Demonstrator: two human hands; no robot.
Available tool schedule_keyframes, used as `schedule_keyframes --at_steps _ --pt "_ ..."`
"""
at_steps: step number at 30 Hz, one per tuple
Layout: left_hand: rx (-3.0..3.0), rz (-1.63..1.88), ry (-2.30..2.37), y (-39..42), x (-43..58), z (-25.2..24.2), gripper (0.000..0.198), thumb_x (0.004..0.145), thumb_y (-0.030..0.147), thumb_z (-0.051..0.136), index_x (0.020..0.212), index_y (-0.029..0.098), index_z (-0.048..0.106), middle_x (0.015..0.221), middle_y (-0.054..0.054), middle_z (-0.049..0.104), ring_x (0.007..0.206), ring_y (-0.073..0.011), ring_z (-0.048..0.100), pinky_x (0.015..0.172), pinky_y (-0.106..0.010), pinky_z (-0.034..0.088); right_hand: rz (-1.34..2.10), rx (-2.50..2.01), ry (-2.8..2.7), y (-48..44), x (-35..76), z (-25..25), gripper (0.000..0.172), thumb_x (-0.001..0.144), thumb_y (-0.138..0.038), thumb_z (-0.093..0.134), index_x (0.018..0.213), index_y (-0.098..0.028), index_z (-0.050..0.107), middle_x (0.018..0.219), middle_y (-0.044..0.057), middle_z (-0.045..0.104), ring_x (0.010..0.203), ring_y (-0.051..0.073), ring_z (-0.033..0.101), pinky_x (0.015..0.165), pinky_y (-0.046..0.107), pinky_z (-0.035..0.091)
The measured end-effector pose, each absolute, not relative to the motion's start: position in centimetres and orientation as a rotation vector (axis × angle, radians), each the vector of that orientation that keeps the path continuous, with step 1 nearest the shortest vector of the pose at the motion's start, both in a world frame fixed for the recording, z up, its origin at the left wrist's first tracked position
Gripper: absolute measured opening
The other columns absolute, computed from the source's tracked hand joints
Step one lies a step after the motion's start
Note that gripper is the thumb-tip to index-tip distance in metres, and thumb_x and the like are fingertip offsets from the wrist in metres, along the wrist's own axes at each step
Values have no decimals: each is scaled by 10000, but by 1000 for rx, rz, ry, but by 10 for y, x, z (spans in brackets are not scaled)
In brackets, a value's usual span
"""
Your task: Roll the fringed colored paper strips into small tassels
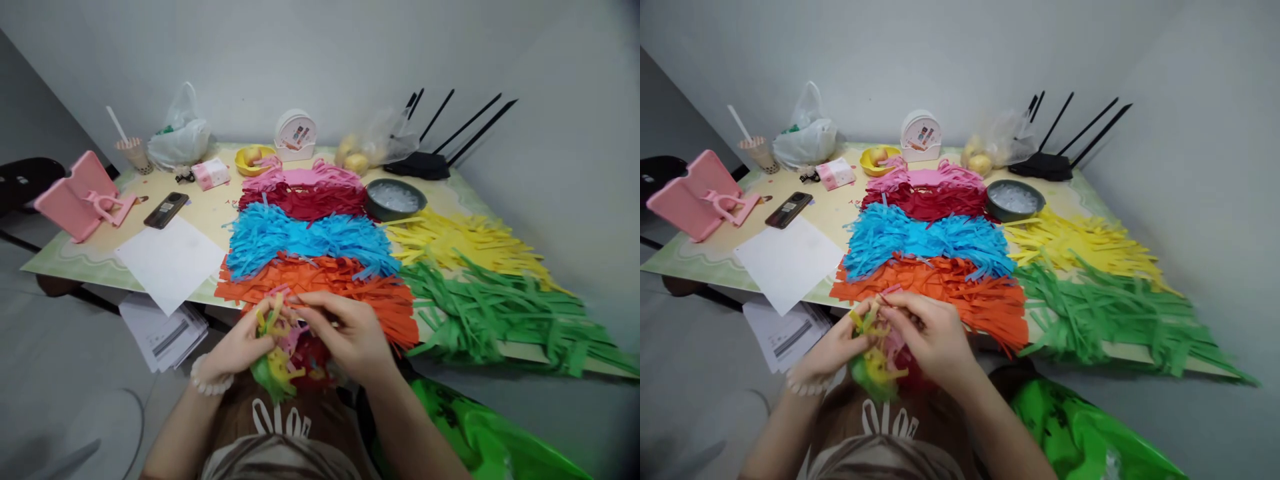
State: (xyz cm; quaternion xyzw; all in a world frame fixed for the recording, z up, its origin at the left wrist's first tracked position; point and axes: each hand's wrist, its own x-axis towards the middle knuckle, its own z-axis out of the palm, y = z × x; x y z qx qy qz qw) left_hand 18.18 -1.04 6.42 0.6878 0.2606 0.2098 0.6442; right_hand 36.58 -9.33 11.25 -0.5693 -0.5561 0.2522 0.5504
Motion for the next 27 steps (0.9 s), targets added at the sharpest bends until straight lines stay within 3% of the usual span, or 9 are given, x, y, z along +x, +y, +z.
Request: schedule_keyframes --at_steps 3,7,11,14,18,21,24,25,27 --pt "1583 439 576 -15 192 74 462 714 72 562 1152 193 644 1076 -52 693 1028 -213 636 959 -352 516 744 -1357 -1498 -74 361 105 178 901 -232 617 979 -220 777 985 65 793 881 212 743 799 296 567" --pt "1689 415 606 -13 202 75 335 692 69 542 981 184 665 959 -37 685 957 -210 637 879 -336 541 931 -1261 -1704 -67 370 112 185 917 -219 600 976 -222 775 965 46 792 853 193 731 788 275 543" --pt "1693 408 533 -8 204 71 292 703 51 532 943 166 651 943 -40 668 889 -186 631 796 -286 547 966 -1201 -1746 -71 376 114 183 929 -228 600 997 -235 769 914 26 784 805 172 712 762 253 523" --pt "1724 361 526 -8 204 68 309 745 84 583 1036 154 659 988 -51 688 942 -204 645 847 -318 547 916 -1277 -1700 -72 375 109 165 934 -244 586 939 -208 747 857 28 764 755 160 691 698 236 500" --pt "1628 359 463 -5 199 68 385 869 261 639 1247 191 638 1130 -87 711 1052 -221 665 934 -348 535 721 -1409 -1418 -73 380 105 188 927 -330 587 893 -182 697 649 -6 643 554 125 573 537 219 437" --pt "1577 386 530 2 184 69 356 941 346 569 1246 201 678 1140 -110 732 1071 -241 680 924 -359 549 598 -1469 -1272 -76 392 104 201 913 -356 597 867 -184 690 616 -15 595 507 116 507 480 221 396" --pt "1641 579 731 11 163 73 389 961 388 545 1273 196 675 1228 -129 707 1201 -263 621 1003 -373 508 558 -1476 -1302 -80 405 104 187 908 -346 608 868 -191 705 622 -6 612 524 126 522 491 229 410" --pt "1670 678 798 13 157 75 398 961 389 547 1289 197 665 1247 -129 698 1176 -252 632 1003 -364 505 567 -1459 -1346 -81 407 104 177 904 -338 618 866 -194 715 642 2 638 545 134 549 516 234 432" --pt "1691 843 876 12 154 81 390 964 389 545 1281 201 671 1212 -125 712 916 -193 697 860 -306 555 614 -1399 -1438 -79 406 104 150 891 -318 641 867 -204 735 726 24 704 623 155 621 596 251 484"
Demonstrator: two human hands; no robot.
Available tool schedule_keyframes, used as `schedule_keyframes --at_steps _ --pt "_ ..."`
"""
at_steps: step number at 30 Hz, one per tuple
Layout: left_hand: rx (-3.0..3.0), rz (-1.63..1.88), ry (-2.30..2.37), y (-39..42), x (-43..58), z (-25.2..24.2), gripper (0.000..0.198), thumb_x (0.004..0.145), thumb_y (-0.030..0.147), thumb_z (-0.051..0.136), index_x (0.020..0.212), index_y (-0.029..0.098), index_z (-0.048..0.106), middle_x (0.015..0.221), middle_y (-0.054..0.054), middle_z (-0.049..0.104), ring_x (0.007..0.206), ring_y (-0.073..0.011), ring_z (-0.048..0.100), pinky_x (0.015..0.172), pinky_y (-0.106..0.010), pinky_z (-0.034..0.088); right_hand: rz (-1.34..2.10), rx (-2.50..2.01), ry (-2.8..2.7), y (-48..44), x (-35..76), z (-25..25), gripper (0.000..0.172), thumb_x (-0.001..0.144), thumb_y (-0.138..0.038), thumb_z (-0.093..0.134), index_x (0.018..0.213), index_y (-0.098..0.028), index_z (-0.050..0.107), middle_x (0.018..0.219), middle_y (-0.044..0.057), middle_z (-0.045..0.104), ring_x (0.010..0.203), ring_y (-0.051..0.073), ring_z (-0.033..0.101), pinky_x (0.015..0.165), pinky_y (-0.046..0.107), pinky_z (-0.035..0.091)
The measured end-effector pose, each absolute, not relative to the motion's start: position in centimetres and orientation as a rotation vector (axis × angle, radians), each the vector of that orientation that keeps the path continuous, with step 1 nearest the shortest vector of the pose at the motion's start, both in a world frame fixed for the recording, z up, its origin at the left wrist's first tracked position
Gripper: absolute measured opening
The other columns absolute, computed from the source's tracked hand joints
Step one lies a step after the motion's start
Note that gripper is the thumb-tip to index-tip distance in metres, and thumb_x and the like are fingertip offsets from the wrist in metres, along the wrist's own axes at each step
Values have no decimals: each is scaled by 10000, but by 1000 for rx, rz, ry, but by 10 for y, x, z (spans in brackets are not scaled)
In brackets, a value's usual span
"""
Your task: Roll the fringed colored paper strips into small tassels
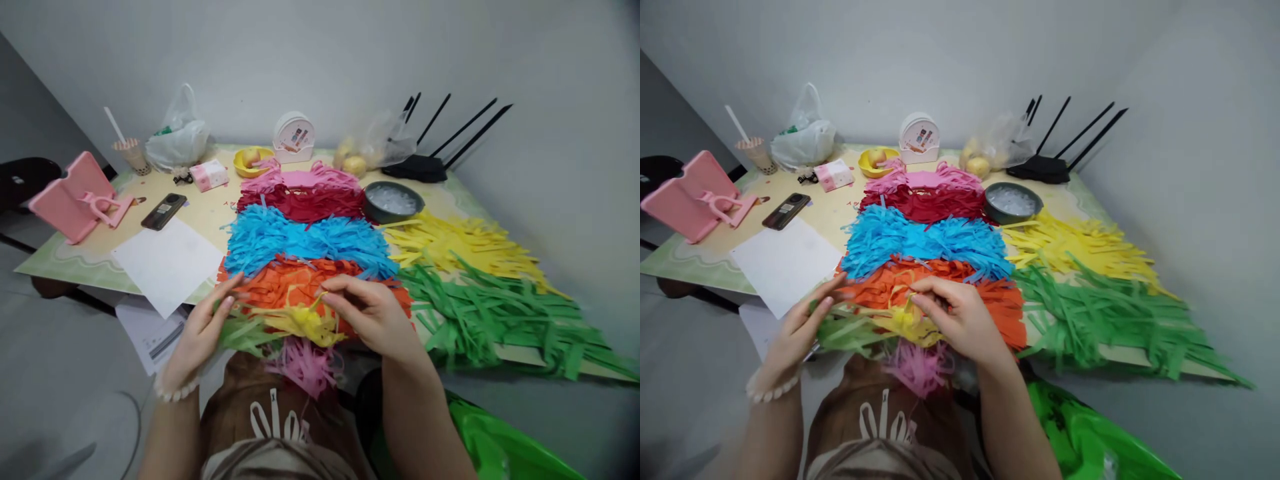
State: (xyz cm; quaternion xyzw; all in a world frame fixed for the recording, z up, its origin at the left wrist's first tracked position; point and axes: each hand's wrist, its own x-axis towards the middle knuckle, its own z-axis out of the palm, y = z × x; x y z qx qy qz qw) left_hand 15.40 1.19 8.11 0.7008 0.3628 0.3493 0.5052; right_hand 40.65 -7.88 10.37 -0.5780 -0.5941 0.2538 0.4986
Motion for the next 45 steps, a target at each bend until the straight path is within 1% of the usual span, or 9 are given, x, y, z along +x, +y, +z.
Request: schedule_keyframes --at_steps 2,5,13,19,24,30,35,40,45 --pt "1661 857 847 6 161 87 360 947 403 567 1202 200 719 1126 -118 737 601 -114 622 612 -244 541 678 -1320 -1488 -75 400 103 139 890 -310 648 873 -218 751 819 41 747 714 179 674 677 273 520" --pt "1512 651 723 -6 184 92 336 862 444 667 1036 178 775 939 -104 750 432 -69 487 406 -206 406 754 -1221 -1485 -69 387 103 175 913 -327 619 879 -229 759 800 46 751 717 192 688 686 292 540" --pt "1291 772 869 -8 206 79 301 762 417 767 884 148 709 478 70 409 401 -55 325 393 -187 226 540 -1448 -1152 -91 368 91 102 876 -309 662 893 -214 694 632 0 669 503 134 586 492 233 453" --pt "1504 913 899 -14 206 82 229 816 333 719 955 155 756 563 44 470 465 -70 346 444 -211 265 705 -1483 -1155 -99 348 85 195 907 -353 605 780 -206 587 470 -69 465 405 85 373 430 221 286" --pt "1677 985 859 -14 206 83 165 837 282 715 934 162 771 731 -20 648 539 -90 481 508 -216 372 803 -1433 -1068 -96 347 80 254 910 -404 592 757 -207 545 465 -82 418 412 79 348 435 218 271" --pt "1994 1009 672 -18 207 81 94 881 176 673 927 178 755 892 -70 746 826 -165 683 758 -257 525 1086 -1304 -992 -86 355 81 330 872 -407 643 1106 -183 582 517 -62 576 421 109 493 439 212 392" --pt "2085 837 708 -20 205 73 98 905 192 647 930 171 739 907 -72 741 835 -165 692 770 -257 528 710 -1412 -1130 -87 365 82 114 838 -300 687 795 -199 717 731 48 717 628 169 654 569 264 515" --pt "1989 658 755 -14 203 70 222 865 239 693 1080 191 719 1091 -86 738 1012 -218 680 906 -320 513 480 -1341 -992 -99 366 89 104 911 -212 622 938 -241 717 791 16 753 455 106 580 431 219 471" --pt "1828 656 669 -15 208 82 285 834 76 566 1087 179 647 1084 -51 700 1002 -186 636 901 -287 490 481 -1310 -1507 -91 353 96 174 897 -150 607 990 -216 739 1005 65 785 895 204 747 804 284 589"
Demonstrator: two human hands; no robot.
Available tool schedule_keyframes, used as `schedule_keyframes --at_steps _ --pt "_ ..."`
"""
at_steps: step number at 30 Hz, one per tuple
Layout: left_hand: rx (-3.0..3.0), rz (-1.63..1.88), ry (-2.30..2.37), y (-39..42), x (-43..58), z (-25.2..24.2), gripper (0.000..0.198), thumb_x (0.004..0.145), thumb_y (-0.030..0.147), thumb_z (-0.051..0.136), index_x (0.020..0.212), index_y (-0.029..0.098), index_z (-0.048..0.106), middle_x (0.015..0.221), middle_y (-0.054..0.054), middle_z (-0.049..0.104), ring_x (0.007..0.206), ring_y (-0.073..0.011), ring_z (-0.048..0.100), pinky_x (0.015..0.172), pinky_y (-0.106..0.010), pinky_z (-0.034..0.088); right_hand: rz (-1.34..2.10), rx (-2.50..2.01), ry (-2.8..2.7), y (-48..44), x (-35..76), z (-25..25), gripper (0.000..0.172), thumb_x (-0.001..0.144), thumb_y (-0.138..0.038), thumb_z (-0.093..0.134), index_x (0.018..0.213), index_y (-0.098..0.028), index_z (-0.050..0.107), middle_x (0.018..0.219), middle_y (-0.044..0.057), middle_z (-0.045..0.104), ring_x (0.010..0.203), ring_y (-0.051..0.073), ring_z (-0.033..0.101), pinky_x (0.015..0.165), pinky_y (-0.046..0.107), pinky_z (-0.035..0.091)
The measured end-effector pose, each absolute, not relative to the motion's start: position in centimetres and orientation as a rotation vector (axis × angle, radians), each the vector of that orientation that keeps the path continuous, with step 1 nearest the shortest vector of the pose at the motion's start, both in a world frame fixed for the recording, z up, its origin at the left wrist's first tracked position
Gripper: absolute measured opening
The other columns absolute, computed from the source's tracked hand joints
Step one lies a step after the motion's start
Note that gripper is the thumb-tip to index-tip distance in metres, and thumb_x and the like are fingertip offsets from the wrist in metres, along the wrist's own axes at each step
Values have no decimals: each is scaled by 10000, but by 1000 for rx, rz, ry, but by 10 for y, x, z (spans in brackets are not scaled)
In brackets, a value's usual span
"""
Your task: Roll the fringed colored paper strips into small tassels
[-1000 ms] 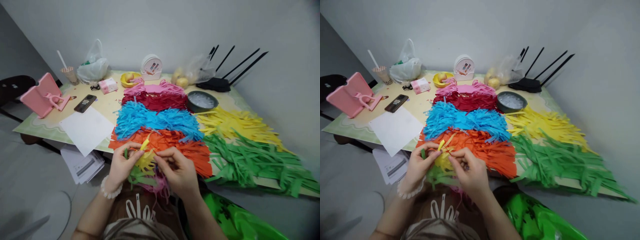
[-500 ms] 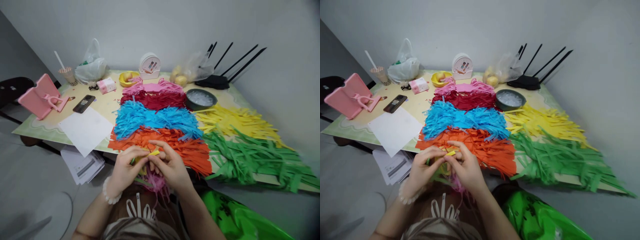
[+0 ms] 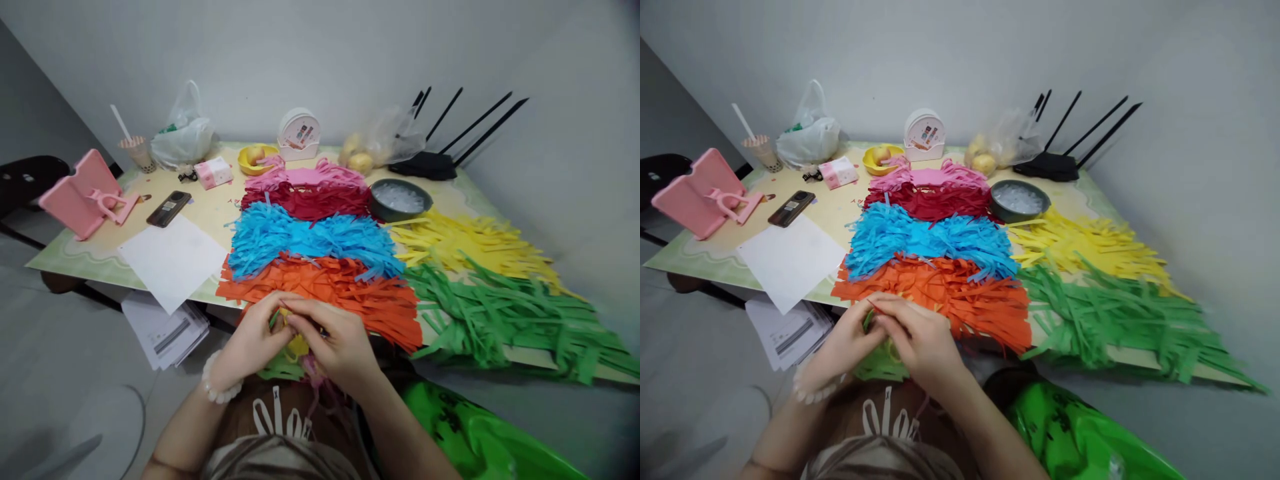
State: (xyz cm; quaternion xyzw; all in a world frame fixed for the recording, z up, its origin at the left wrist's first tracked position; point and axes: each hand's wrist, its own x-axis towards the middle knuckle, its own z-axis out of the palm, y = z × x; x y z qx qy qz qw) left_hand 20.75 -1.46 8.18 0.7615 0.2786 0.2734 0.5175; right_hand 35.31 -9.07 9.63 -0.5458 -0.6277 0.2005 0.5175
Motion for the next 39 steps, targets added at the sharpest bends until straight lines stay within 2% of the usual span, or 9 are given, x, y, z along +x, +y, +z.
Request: schedule_keyframes --at_steps 3,7,9,11,17,21,28,32,39 --pt "1781 614 646 -18 209 88 279 814 41 524 1043 181 599 1020 -20 654 942 -153 595 860 -255 467 439 -1297 -1607 -84 352 98 157 927 -154 569 951 -194 719 965 67 781 854 186 742 773 256 577" --pt "1637 520 678 -20 206 92 144 868 206 579 1001 181 532 883 20 532 719 -109 472 674 -230 424 412 -1345 -1622 -83 359 99 142 943 -156 552 942 -182 691 811 40 754 716 159 714 660 222 541" --pt "1585 501 705 -19 204 92 138 879 259 579 966 186 501 817 39 457 678 -105 415 630 -228 392 421 -1344 -1618 -83 361 99 143 948 -162 555 969 -177 695 842 46 762 746 162 720 681 224 543" --pt "1611 517 702 -18 204 90 110 863 211 562 931 190 478 817 37 433 721 -114 426 666 -234 394 470 -1313 -1655 -83 361 99 153 952 -175 562 999 -180 708 918 59 777 808 168 734 725 228 552" --pt "1715 536 627 -15 205 83 113 817 115 502 863 199 441 845 25 446 808 -136 456 758 -264 411 521 -1306 -1799 -81 357 103 222 972 -173 527 1118 -181 693 1003 79 765 884 177 725 788 253 555" --pt "1640 501 629 -14 204 81 146 758 84 568 828 185 489 801 30 454 756 -124 458 711 -246 411 490 -1247 -1841 -78 361 104 163 965 -157 528 1008 -181 684 888 52 744 802 158 704 739 231 545" --pt "1072 648 542 -9 197 74 293 865 396 673 1017 148 637 697 2 621 580 -95 552 587 -211 444 305 -1387 -1397 -80 371 100 101 934 -213 588 944 -192 686 803 32 746 671 144 688 636 222 528" --pt "1100 901 748 -12 200 74 248 837 341 738 1000 164 678 717 1 673 625 -87 602 600 -172 462 575 -1439 -1236 -87 358 91 164 926 -288 593 953 -171 705 514 -43 583 419 98 506 442 202 396" --pt "1236 979 817 -20 203 76 218 866 339 710 1000 168 691 706 2 682 689 -107 645 675 -188 515 949 -1356 -1182 -88 345 84 251 926 -358 569 875 -152 704 472 -53 486 405 76 407 426 194 308"
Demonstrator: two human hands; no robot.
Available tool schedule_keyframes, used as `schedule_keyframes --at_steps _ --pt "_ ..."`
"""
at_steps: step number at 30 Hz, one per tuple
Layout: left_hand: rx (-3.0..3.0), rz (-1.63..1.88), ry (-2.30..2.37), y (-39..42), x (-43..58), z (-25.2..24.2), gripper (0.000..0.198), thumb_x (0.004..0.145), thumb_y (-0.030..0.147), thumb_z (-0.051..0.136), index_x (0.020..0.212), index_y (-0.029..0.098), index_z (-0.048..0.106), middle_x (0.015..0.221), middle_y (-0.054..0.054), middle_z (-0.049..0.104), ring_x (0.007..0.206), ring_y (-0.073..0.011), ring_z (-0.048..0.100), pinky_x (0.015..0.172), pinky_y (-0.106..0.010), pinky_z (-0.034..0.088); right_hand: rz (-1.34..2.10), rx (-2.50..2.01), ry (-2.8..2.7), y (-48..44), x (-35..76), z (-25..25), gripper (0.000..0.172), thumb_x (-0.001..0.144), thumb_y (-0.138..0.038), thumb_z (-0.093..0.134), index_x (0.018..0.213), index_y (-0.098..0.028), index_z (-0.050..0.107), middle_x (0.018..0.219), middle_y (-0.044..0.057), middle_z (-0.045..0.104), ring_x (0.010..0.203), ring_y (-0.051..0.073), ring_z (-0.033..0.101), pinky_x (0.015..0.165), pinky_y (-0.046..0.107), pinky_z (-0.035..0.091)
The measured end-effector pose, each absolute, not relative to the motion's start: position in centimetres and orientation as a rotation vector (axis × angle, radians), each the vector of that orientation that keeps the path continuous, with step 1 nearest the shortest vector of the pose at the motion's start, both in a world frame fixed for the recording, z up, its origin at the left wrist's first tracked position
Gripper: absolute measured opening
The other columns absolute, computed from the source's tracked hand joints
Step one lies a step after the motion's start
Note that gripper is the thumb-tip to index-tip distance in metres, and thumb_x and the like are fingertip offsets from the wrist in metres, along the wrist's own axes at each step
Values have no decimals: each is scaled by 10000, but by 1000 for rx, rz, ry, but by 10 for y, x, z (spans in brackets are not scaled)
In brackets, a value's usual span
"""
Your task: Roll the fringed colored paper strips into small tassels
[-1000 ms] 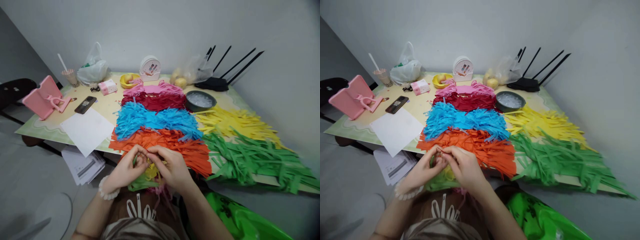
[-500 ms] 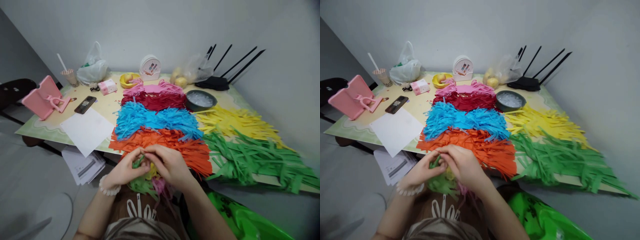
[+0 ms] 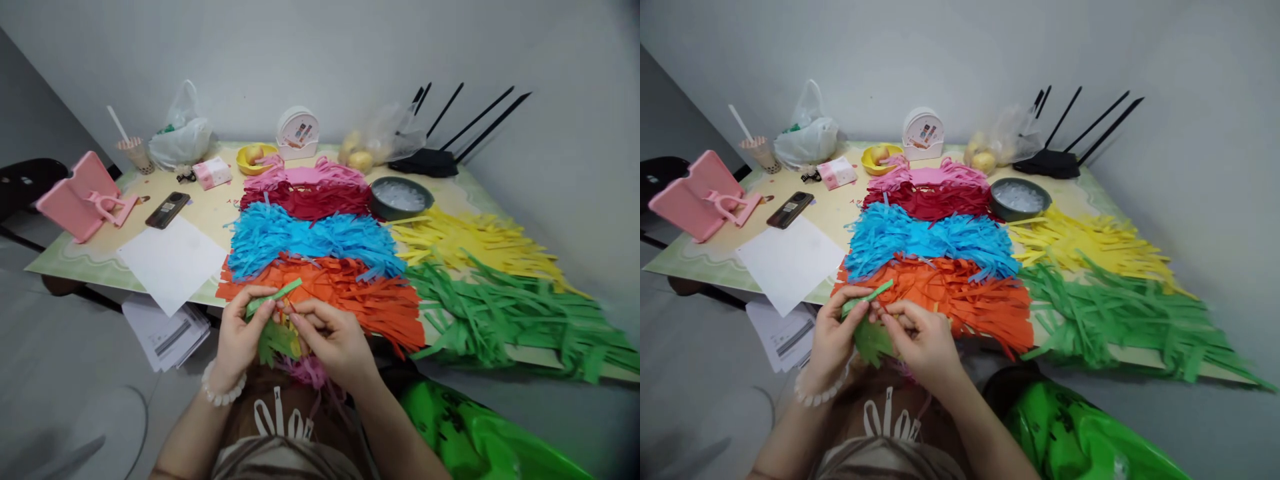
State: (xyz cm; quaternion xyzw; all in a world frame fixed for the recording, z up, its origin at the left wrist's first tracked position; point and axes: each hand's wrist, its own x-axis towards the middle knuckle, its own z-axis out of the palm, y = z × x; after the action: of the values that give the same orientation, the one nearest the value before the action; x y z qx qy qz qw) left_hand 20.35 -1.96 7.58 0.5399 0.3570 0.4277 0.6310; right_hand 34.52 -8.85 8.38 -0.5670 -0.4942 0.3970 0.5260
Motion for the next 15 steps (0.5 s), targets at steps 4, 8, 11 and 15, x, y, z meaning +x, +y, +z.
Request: schedule_keyframes --at_steps 4,8,11,15 --pt "1277 978 813 -21 204 76 208 874 334 700 996 165 695 706 0 684 673 -107 646 662 -186 514 1029 -1338 -1142 -89 347 86 266 916 -385 579 868 -149 692 468 -58 473 404 73 394 424 189 297" --pt "1364 1010 865 -21 203 75 207 870 339 701 976 162 708 797 -26 715 688 -115 656 674 -198 518 1116 -1341 -1089 -89 348 90 265 895 -398 590 848 -150 671 462 -58 478 400 78 401 427 191 308" --pt "1373 1011 910 -21 202 73 224 876 352 692 996 164 708 776 -22 705 695 -126 651 678 -210 512 1163 -1349 -1069 -89 349 92 276 887 -422 598 842 -157 660 456 -61 481 393 83 412 433 197 330" --pt "1318 992 901 -22 203 73 245 871 370 694 1001 163 700 753 -22 701 691 -136 651 671 -221 513 1154 -1348 -1093 -90 350 92 292 897 -444 590 860 -164 665 462 -62 480 395 89 427 427 202 333"
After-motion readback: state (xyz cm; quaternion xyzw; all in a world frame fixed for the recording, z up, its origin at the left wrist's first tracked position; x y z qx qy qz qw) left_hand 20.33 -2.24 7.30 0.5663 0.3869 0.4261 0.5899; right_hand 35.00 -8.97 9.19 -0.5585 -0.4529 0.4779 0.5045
